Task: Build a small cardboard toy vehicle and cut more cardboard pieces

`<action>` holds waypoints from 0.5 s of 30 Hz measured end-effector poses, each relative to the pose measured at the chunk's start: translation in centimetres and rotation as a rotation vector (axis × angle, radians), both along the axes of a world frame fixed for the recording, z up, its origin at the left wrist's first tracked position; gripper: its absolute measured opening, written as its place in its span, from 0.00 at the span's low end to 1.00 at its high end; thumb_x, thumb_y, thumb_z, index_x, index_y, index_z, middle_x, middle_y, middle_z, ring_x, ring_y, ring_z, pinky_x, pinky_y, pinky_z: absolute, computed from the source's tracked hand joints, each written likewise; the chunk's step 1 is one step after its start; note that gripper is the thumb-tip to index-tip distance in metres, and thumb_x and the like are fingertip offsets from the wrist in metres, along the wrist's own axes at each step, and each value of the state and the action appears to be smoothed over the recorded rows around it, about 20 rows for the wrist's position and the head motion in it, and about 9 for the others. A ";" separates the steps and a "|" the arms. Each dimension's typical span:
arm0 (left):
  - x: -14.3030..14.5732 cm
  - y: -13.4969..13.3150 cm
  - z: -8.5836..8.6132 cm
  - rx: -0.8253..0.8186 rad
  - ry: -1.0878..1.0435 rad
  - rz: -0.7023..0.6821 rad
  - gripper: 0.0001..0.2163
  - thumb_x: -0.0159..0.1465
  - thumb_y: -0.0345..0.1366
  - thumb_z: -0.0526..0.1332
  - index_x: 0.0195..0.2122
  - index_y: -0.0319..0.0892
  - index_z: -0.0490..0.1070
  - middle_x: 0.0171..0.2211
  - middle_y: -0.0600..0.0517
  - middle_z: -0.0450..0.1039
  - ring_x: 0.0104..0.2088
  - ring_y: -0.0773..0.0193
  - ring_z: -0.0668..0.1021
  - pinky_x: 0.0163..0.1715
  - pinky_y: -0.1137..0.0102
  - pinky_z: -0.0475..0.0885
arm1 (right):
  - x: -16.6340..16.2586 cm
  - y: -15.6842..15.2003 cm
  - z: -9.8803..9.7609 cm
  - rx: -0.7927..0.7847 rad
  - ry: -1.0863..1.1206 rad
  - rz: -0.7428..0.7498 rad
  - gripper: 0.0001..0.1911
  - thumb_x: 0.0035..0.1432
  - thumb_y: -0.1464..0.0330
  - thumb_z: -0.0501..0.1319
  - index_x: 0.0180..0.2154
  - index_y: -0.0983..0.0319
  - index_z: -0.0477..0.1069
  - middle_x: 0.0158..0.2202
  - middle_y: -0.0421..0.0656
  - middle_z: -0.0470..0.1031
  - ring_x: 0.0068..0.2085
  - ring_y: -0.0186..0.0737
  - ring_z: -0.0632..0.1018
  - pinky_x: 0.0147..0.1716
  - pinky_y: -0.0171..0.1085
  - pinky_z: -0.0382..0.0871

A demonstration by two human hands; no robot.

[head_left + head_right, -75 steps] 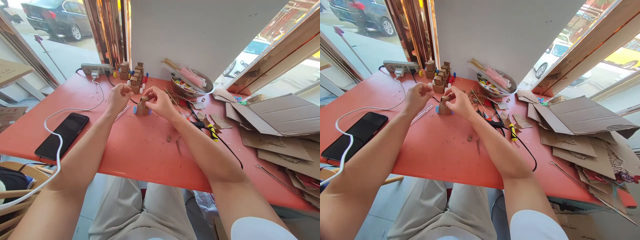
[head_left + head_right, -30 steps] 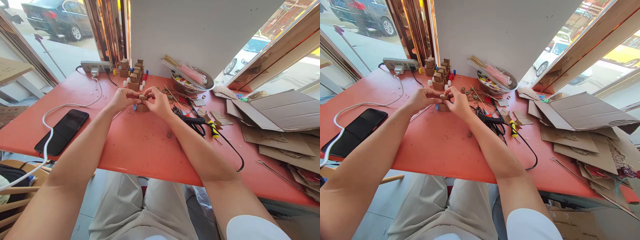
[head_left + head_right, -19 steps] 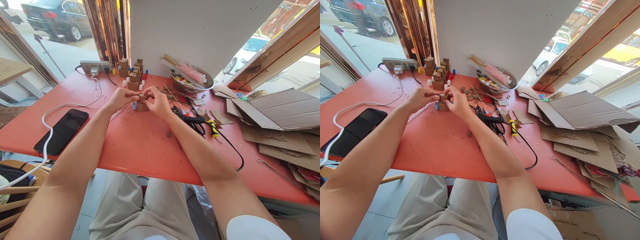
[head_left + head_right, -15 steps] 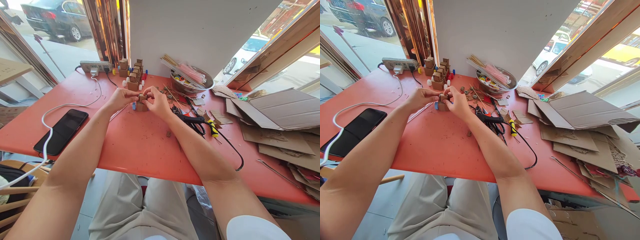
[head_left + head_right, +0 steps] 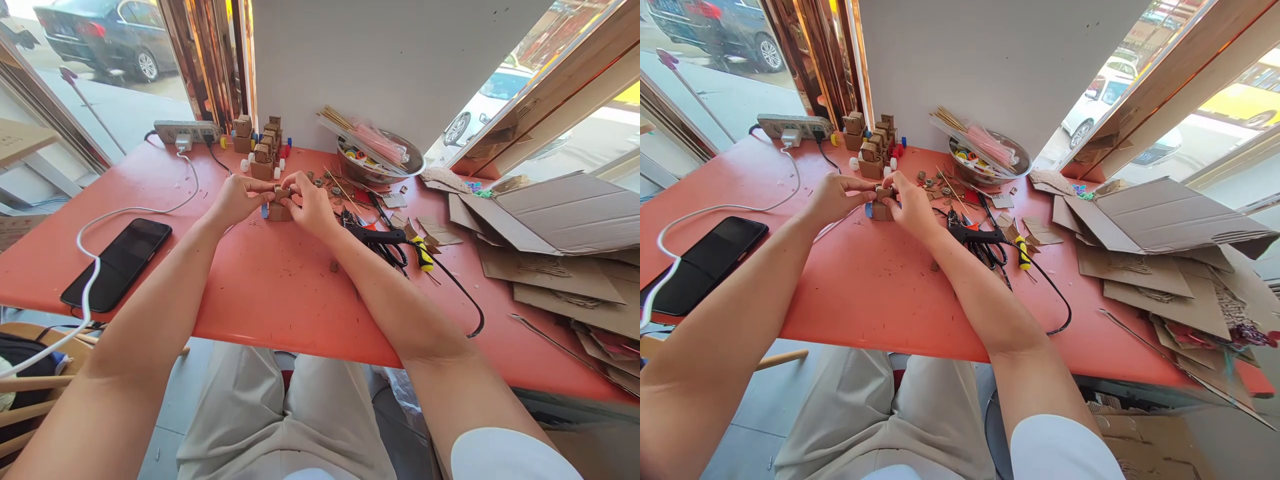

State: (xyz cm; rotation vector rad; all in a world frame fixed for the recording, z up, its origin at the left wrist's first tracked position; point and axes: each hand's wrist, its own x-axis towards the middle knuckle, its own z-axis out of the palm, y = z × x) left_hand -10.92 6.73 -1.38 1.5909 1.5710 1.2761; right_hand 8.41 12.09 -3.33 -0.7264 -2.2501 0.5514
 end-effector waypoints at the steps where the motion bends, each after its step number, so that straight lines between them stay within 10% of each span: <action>1: 0.0 -0.1 0.0 0.000 0.024 0.001 0.08 0.56 0.35 0.75 0.37 0.51 0.91 0.39 0.54 0.90 0.52 0.47 0.86 0.67 0.53 0.74 | 0.0 -0.1 0.0 0.002 0.003 0.006 0.08 0.65 0.68 0.61 0.45 0.54 0.66 0.43 0.45 0.81 0.42 0.46 0.81 0.49 0.45 0.76; 15: 0.3 -0.2 -0.1 0.034 0.062 0.044 0.07 0.53 0.33 0.76 0.32 0.50 0.89 0.40 0.54 0.90 0.52 0.49 0.87 0.62 0.63 0.77 | -0.2 -0.4 -0.3 -0.031 0.030 -0.018 0.07 0.66 0.68 0.60 0.44 0.54 0.62 0.45 0.45 0.80 0.44 0.46 0.82 0.50 0.45 0.77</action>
